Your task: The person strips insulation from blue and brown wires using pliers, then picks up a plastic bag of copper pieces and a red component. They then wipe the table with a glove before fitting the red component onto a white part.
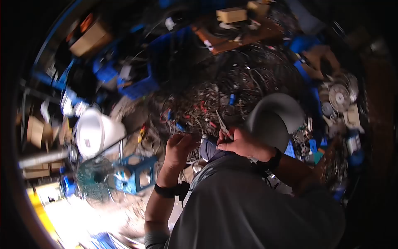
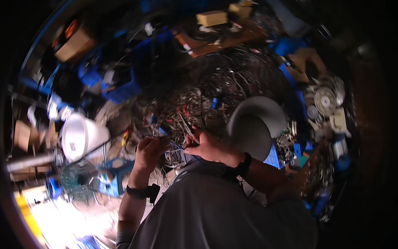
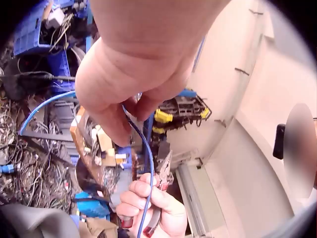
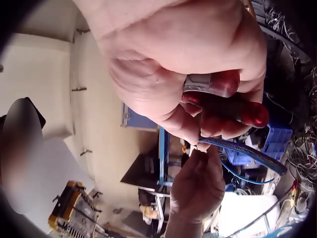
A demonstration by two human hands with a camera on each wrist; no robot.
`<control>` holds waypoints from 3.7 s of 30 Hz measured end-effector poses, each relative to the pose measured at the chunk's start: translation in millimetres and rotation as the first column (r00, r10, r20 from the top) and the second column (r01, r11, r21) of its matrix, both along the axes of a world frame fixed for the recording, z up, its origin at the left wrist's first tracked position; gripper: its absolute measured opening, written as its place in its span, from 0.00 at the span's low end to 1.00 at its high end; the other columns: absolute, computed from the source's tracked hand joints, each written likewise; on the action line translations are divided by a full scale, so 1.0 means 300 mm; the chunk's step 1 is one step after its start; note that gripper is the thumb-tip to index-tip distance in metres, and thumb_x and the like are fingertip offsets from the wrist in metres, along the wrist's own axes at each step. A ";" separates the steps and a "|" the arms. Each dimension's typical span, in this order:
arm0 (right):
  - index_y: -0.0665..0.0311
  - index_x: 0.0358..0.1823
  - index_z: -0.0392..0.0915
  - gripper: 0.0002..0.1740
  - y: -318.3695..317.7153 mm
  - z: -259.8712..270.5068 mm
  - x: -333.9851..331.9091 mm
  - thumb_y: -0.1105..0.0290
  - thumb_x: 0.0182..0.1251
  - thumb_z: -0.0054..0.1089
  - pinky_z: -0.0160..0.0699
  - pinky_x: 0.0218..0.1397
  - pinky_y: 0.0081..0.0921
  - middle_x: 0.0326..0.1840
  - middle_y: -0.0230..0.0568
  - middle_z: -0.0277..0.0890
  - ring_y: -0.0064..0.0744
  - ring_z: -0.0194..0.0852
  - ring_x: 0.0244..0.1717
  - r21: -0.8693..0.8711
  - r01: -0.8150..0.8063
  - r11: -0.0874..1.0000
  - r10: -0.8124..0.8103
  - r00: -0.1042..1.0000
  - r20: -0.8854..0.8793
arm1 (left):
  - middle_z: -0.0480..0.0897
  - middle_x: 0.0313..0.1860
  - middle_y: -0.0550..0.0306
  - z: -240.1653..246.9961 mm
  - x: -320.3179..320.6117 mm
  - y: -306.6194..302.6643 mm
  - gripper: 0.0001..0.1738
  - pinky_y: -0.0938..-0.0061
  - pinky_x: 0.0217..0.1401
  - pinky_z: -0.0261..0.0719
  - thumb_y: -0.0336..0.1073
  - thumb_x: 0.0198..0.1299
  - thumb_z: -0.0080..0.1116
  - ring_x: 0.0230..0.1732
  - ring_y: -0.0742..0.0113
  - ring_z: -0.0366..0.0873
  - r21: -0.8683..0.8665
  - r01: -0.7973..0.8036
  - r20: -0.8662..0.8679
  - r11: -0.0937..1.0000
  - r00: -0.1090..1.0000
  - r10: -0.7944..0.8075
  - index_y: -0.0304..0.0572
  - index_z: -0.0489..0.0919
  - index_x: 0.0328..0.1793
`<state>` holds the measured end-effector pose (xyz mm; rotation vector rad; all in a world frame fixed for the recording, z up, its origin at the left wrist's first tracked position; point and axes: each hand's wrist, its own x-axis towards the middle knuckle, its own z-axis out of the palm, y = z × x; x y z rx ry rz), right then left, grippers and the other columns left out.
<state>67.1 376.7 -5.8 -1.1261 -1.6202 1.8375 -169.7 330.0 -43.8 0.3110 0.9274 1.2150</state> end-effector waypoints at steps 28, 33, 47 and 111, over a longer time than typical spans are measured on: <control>0.59 0.39 0.68 0.16 1.288 0.108 0.798 0.85 0.56 0.61 0.74 0.36 0.25 0.34 0.36 0.76 0.31 0.78 0.35 -0.312 0.867 0.389 -0.921 0.367 -0.127 | 0.84 0.43 0.48 -0.142 0.841 2.239 0.09 0.68 0.48 0.84 0.35 0.66 0.56 0.45 0.60 0.84 -0.031 0.763 -0.035 0.646 0.645 -0.763 0.35 0.75 0.45; 0.58 0.40 0.67 0.16 1.500 0.151 1.015 0.84 0.57 0.62 0.76 0.37 0.28 0.36 0.33 0.74 0.32 0.78 0.36 -0.321 0.877 0.358 -0.932 0.319 -0.169 | 0.84 0.41 0.50 -0.144 1.122 2.486 0.09 0.74 0.41 0.85 0.34 0.66 0.56 0.41 0.64 0.84 -0.012 0.797 -0.002 0.604 0.604 -0.797 0.35 0.76 0.43; 0.59 0.41 0.66 0.16 2.149 0.090 2.030 0.83 0.58 0.62 0.75 0.37 0.29 0.35 0.33 0.70 0.32 0.75 0.36 -0.265 0.743 0.614 -0.787 0.603 -0.132 | 0.84 0.32 0.57 -0.284 1.891 2.978 0.11 0.80 0.28 0.76 0.36 0.62 0.62 0.27 0.74 0.80 -0.128 0.504 -0.375 0.854 0.773 -0.512 0.36 0.79 0.45; 0.73 0.52 0.68 0.20 3.446 -0.402 2.144 0.83 0.55 0.47 0.74 0.54 0.32 0.46 0.43 0.75 0.37 0.76 0.48 -0.241 -0.441 0.865 0.498 0.684 0.534 | 0.81 0.29 0.66 -0.486 2.373 3.150 0.08 0.81 0.34 0.75 0.31 0.59 0.68 0.30 0.81 0.75 -0.053 -0.262 -0.214 0.964 0.946 0.245 0.38 0.79 0.37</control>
